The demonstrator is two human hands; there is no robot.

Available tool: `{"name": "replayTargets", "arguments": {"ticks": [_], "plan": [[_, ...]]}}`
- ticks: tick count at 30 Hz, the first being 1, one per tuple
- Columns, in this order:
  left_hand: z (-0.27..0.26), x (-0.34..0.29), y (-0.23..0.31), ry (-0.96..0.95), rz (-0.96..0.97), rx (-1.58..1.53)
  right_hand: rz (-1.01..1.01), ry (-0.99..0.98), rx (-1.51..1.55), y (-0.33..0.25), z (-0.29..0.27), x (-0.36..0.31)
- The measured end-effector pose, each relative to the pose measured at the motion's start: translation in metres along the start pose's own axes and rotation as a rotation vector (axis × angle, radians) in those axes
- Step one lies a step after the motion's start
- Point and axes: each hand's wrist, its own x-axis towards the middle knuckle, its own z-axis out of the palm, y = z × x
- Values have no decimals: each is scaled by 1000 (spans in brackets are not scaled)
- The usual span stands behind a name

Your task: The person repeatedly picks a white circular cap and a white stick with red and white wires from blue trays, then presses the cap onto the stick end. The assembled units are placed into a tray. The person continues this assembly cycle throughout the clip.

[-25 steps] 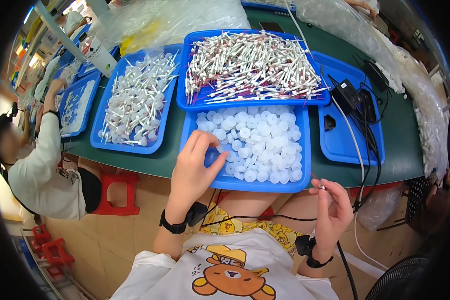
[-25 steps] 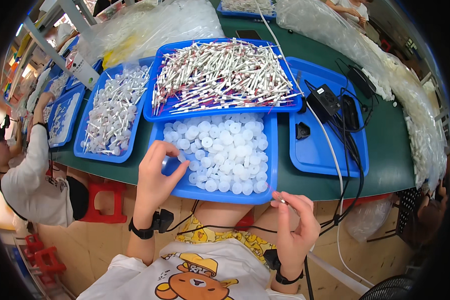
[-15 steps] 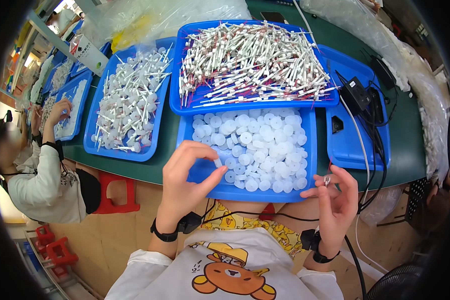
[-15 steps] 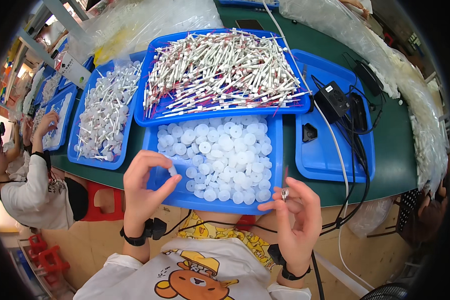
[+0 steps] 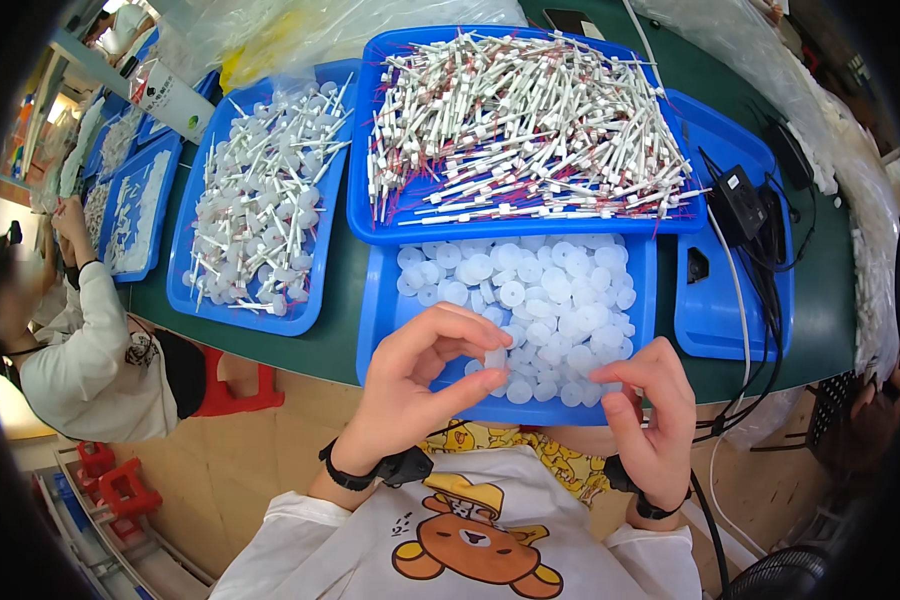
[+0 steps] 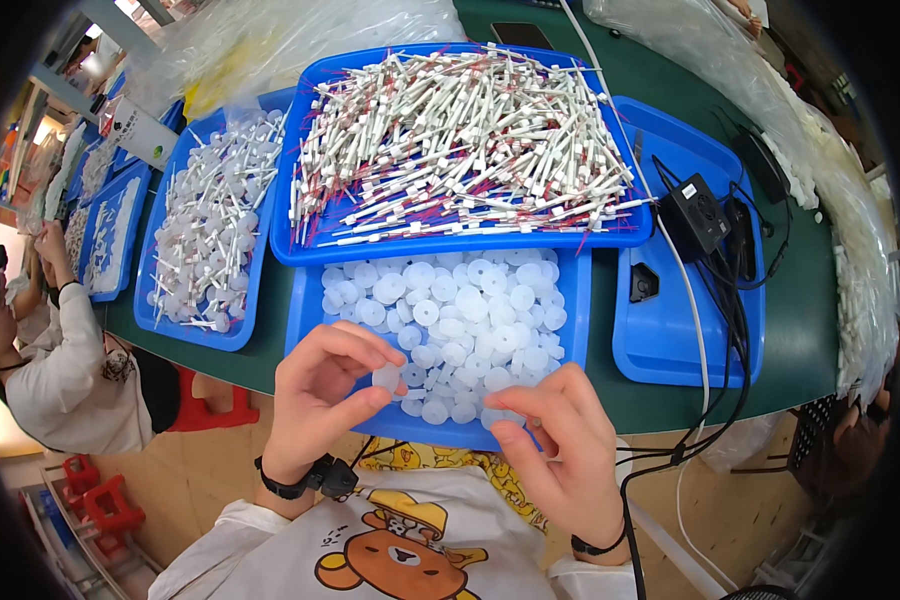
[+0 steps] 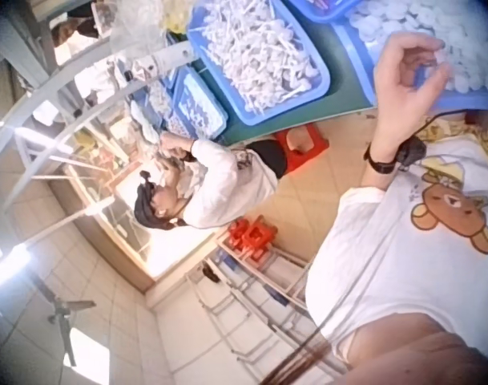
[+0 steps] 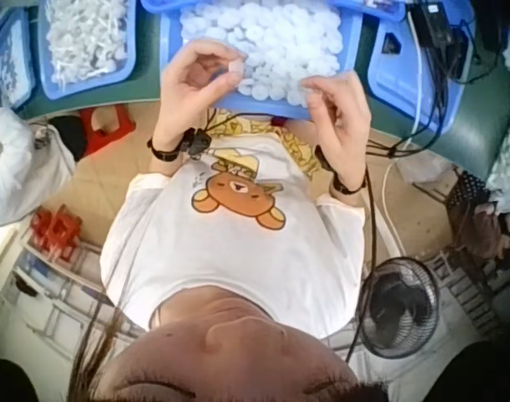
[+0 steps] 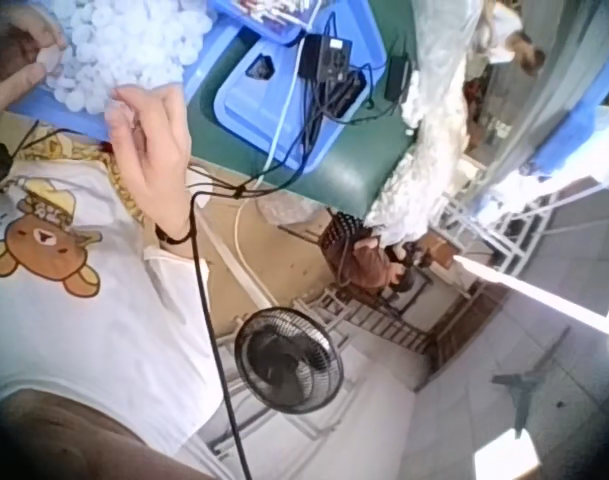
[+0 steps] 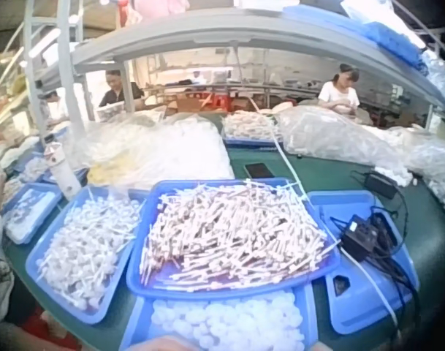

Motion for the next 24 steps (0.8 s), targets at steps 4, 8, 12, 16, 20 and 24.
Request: {"name": "replayTargets", "arguments": {"ticks": [4, 8, 12, 16, 20, 24], "plan": [[-4, 4, -2, 23, -22, -80, -29, -29, -58, -1, 5, 12], [-6, 5, -3, 9, -24, -123, -38, -71, -68, 0, 16, 19], [-7, 5, -3, -36, 2, -143, -123, -69, -88, 3, 25, 23], [-9, 6, -3, -65, 22, -192, -224, -9, -84, 1, 31, 26], [-10, 6, -1, -116, -2, -209, -332, 81, -126, 1, 38, 31], [-11, 6, -3, -119, 8, -168, -404, 108, -149, 3, 43, 35]]}}
